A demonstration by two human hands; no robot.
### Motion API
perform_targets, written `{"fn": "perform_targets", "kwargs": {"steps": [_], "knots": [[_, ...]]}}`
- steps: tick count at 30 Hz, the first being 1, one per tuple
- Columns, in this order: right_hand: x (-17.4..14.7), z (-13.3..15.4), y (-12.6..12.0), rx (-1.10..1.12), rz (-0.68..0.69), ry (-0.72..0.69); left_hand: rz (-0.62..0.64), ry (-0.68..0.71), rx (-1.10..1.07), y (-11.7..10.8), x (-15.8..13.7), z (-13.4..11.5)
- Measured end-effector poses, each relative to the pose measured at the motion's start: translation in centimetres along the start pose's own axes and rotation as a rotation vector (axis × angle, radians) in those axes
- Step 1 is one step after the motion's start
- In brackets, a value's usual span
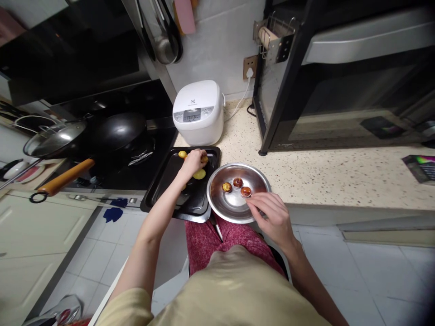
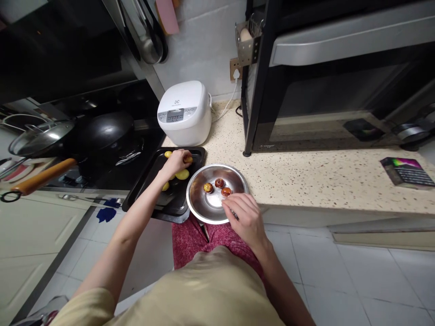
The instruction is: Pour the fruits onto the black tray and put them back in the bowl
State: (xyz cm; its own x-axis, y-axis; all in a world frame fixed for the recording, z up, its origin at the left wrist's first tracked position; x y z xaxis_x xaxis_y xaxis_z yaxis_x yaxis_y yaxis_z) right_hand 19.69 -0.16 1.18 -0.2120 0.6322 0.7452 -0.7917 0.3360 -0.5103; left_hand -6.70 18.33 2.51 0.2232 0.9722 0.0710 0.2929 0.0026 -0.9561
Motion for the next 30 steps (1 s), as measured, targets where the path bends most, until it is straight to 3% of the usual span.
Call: {"fn": "perform_targets", "kwargs": {"steps": [3,7,14,18,23,30], "knots": [[-0.1,-0.1,-0.1,-0.003,-0.012,0.016,-0.079,0.057,-0.101,-1.4,-1.5,-1.6],[0.0,-0.2,0.4,-0.012,-0.021,0.034,-0.205,0.190,-0.447,-2.8,-6.1,-5.3],[1.2,0.3,1.1,-0.017,0.056,-0.015,-0.169,0.215,-0.800,-0.5,-13.6,-10.5],[1.6,0.5,1.8,0.024,0.199,-0.037,-0.156,0.152,-0.868,1.0,-14.9,-11.2],[1.5,0.8,2.6,0.065,0.252,-0.027,-0.146,0.136,-0.892,2.2,-15.4,-11.2],[2.1,-0.8,3.0,-0.026,0.484,0.130,-0.170,0.187,-0.628,1.6,-16.7,-10.1]]}}
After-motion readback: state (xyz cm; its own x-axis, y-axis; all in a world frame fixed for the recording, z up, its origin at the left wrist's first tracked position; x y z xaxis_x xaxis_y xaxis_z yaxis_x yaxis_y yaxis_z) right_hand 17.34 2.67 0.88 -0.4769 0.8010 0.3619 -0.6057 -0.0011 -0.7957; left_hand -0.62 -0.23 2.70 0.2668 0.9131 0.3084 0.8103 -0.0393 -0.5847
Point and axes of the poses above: each hand's wrist, its own x-axis towards the middle knuckle, its own y-axis out of the palm, z = x × y, the point moved 5 cm from there along x, towards the middle knuckle, and after that the axes turned 3 degrees about -x, right-handed, at the moved point
